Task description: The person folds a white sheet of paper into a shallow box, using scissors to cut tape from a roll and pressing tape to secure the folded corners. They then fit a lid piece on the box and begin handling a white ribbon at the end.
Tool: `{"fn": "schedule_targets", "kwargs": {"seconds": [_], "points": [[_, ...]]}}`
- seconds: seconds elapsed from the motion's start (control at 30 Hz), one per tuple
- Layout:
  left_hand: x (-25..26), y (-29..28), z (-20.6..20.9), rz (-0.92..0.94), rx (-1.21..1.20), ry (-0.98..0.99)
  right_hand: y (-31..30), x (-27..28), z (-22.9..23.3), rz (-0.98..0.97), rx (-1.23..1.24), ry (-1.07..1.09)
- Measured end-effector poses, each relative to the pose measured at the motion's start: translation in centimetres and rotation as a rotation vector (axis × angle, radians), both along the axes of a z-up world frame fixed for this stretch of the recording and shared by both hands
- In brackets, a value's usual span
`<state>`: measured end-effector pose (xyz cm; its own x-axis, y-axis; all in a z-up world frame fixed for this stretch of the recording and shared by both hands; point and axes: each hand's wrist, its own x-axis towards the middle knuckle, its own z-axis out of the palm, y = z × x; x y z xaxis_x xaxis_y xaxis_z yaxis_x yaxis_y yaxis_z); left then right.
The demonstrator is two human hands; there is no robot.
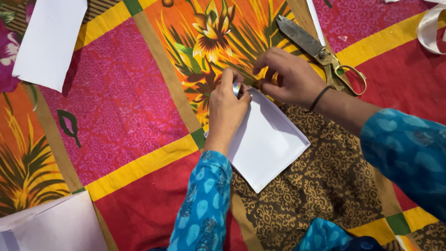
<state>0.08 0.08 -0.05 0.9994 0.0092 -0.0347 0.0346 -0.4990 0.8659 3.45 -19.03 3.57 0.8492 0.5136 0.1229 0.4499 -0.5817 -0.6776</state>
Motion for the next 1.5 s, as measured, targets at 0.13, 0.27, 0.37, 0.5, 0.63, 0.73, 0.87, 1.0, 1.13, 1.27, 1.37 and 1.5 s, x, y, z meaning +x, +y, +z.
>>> {"fn": "schedule_targets", "kwargs": {"seconds": [0.13,0.27,0.37,0.5,0.63,0.73,0.87,1.0,1.13,1.27,1.37,1.5], "points": [[0.0,-0.1,-0.3,0.009,0.008,-0.033,-0.3,-0.9,0.3,0.090,0.000,-0.041],[0.0,-0.1,-0.7,0.016,0.021,-0.048,0.1,-1.0,0.1,0.115,-0.027,-0.051],[0.0,0.0,-0.8,0.014,0.015,-0.050,0.5,-0.9,0.0,0.116,-0.063,-0.059],[0.0,0.1,-0.7,0.007,0.012,-0.041,0.8,-0.9,-0.4,0.112,-0.069,-0.074],[0.0,0.3,-0.4,-0.022,-0.026,0.018,0.7,-1.0,-0.9,0.110,-0.062,-0.109],[0.3,0.6,-0.2,-0.050,-0.028,0.030,0.7,-1.1,-1.2,0.110,-0.026,-0.153],[0.5,0.7,0.0,-0.068,-0.056,0.016,0.8,-1.0,-1.4,0.101,-0.054,-0.172],[0.6,0.8,0.0,-0.078,-0.075,0.042,1.0,-0.6,-1.6,0.096,-0.085,-0.166],[0.5,1.1,0.0,-0.088,-0.104,0.065,1.1,-0.3,-1.9,0.100,-0.113,-0.181],[0.7,1.7,0.3,-0.118,-0.044,0.048,1.3,0.0,-1.8,0.127,-0.141,-0.179],[0.6,2.2,0.5,-0.129,0.011,0.047,1.3,0.1,-1.8,0.120,-0.167,-0.179],[0.1,3.4,0.7,-0.129,0.005,0.091,1.3,0.0,-1.7,0.126,-0.168,-0.174]]}}
